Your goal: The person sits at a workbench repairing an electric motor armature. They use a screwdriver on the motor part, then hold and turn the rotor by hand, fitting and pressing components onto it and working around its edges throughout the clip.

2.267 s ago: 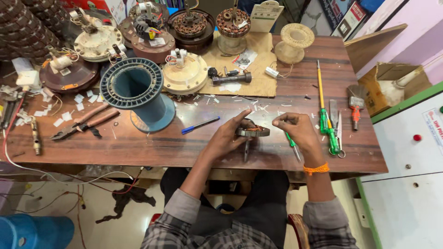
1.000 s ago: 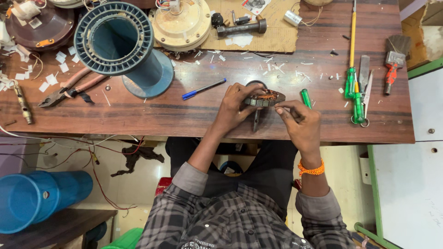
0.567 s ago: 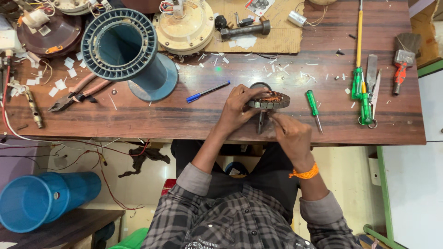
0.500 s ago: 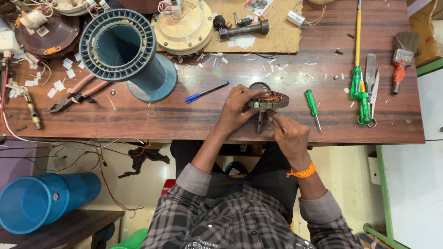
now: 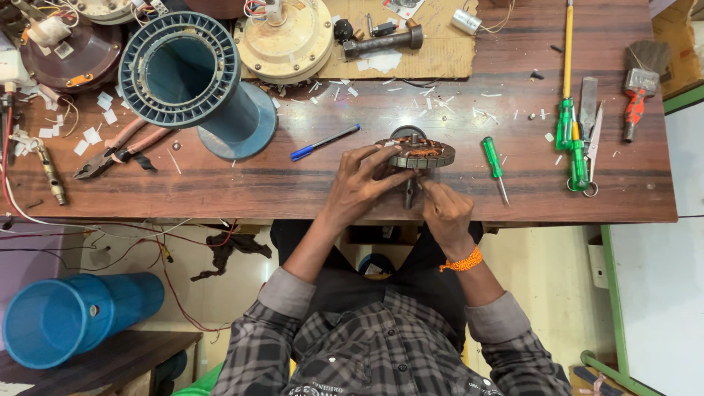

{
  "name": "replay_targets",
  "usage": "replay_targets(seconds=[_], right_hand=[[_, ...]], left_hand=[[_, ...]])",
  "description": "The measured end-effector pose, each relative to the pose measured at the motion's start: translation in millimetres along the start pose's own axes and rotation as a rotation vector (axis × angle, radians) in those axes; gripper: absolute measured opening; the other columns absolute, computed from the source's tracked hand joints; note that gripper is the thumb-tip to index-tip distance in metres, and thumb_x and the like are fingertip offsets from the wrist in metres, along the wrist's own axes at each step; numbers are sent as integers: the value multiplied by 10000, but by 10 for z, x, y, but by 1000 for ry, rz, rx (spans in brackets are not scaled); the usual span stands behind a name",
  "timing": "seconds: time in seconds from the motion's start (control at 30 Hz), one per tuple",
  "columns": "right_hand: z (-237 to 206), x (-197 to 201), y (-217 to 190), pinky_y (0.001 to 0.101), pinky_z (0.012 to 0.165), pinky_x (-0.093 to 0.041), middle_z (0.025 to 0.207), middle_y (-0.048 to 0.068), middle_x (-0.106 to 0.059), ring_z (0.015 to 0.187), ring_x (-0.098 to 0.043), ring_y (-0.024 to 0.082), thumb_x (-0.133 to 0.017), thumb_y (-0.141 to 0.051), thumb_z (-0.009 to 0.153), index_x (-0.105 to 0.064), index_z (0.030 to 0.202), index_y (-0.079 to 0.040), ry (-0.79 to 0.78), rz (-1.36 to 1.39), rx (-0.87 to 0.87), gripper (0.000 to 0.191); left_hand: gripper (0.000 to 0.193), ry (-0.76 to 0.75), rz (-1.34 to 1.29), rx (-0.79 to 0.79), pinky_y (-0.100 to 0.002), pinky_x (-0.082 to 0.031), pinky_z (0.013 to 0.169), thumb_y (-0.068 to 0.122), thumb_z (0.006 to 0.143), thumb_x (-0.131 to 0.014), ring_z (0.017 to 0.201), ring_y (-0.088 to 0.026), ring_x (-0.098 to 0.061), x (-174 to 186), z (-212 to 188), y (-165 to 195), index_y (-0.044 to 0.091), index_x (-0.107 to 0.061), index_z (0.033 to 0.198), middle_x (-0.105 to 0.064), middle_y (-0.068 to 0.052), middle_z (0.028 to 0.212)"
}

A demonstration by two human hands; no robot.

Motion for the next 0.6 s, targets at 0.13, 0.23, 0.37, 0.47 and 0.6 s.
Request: replay_targets(seconds=[0.13, 0.23, 0.37, 0.47, 0.6], right_hand=[[-2, -8, -9, 375, 579, -500, 791, 123, -670, 651, -668, 283, -695, 131, 838, -730, 1008, 13, 0, 7, -21, 210], [34, 53, -67, 370, 587, -498, 802, 123, -670, 662, -667, 285, -711, 99, 872, -723, 1003, -3, -7, 30, -34, 166], [164, 250, -190, 373, 543, -474, 738, 117, -648, 573, -622, 270, -768, 4, 894, -764, 1021, -30, -123, 33, -100, 132], [296, 478, -340, 365, 527, -477, 762, 103, -672, 567, -625, 268, -772, -46, 885, -775, 1033, -56, -207, 14, -66, 149], [390, 697, -507, 371, 557, -497, 799, 75, -694, 622, -652, 269, -792, -97, 878, -750, 947, -101, -344, -49, -50, 82]], left_hand=[[445, 63, 110, -17, -391, -411, 1086, 261, 931, -761, 1387, -216, -433, 6, 9, 112, 446, -706, 1332, -412, 71, 1597], [415, 72, 71, 17, -402, -413, 1079, 275, 909, -768, 1379, -226, -439, 18, 41, 167, 395, -721, 1304, -445, 56, 1572], [381, 127, 33, 47, -416, -412, 1075, 267, 887, -787, 1377, -243, -448, 87, 84, 227, 318, -740, 1262, -481, 19, 1546], [387, 151, 32, 88, -426, -411, 1080, 229, 824, -797, 1362, -255, -448, 98, 113, 314, 271, -765, 1208, -496, 1, 1523], [214, 293, -8, 190, -434, -395, 1078, 249, 853, -863, 1327, -269, -452, 58, 145, 443, 187, -745, 1020, -514, -6, 1465]])
Point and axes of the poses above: each hand's wrist, its own z-axis towards the middle knuckle, its own x-axis out of the back of the hand, y = z × x, the point moved 5 cm from there along z, towards the middle knuckle
